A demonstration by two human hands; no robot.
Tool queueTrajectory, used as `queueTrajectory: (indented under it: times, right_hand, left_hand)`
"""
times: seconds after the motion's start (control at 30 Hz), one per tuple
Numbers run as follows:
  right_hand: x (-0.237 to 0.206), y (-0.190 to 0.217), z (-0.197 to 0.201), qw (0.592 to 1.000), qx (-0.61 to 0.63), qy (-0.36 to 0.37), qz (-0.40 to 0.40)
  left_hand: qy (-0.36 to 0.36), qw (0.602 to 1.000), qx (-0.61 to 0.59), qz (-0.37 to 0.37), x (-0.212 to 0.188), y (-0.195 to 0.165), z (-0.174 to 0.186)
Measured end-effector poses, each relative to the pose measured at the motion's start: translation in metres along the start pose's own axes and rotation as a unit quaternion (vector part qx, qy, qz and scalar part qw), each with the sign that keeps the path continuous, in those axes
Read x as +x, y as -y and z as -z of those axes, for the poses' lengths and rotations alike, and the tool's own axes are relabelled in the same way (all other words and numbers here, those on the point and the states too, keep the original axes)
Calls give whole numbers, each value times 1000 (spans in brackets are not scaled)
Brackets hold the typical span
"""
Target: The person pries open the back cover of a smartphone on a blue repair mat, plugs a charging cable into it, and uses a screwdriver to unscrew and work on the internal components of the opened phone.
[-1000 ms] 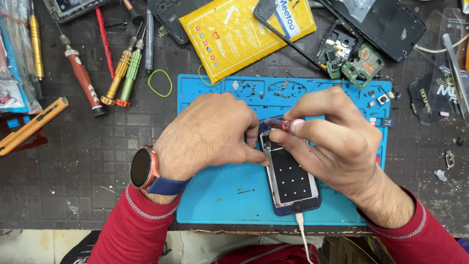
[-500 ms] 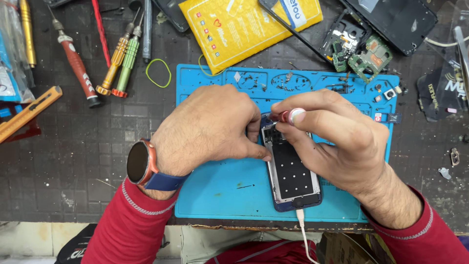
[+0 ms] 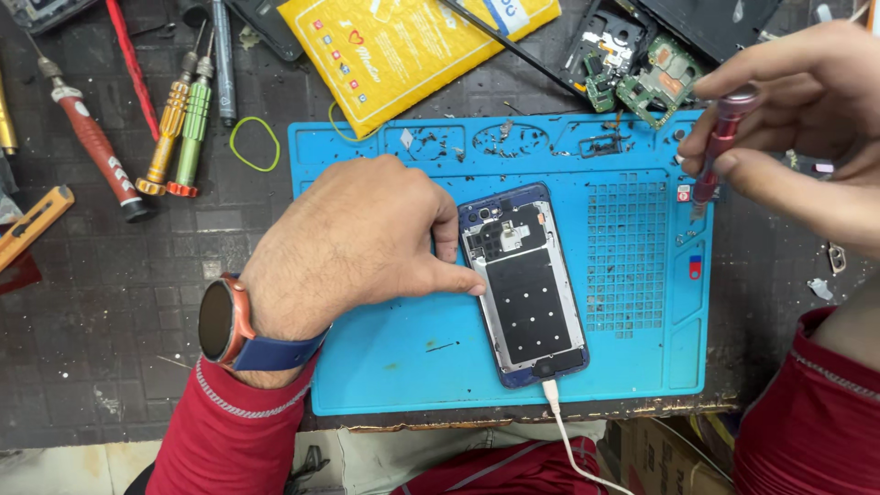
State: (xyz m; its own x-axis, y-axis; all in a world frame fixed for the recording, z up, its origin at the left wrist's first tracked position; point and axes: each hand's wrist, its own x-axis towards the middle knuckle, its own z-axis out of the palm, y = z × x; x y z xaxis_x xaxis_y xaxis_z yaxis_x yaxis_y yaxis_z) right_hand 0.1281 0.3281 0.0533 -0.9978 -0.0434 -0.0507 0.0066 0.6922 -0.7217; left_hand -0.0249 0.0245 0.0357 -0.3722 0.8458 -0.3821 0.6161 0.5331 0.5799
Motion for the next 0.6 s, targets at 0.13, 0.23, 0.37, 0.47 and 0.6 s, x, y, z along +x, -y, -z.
queueTrajectory:
  times: [0.13,0.23,0.37,0.47,0.6]
  right_hand:
    - [-1,-9,0,998,52,2,-44]
    - [-1,-10,-1,999,33,9,-39]
    - [-1,-12,-2,998,58,21,-34]
    - [0,-14,-2,996,70,45,-25]
    - [0,-14,-2,996,64,61,-27]
  left_hand:
    - [5,1000,6,5,1,0,-1]
    - [5,1000,2,2,2,-1,0]
    - [8,1000,13,11,4,-1,-1]
    - [15,1000,13,20,4,-1,0]
    - [27,999,22,27,4,-2,0]
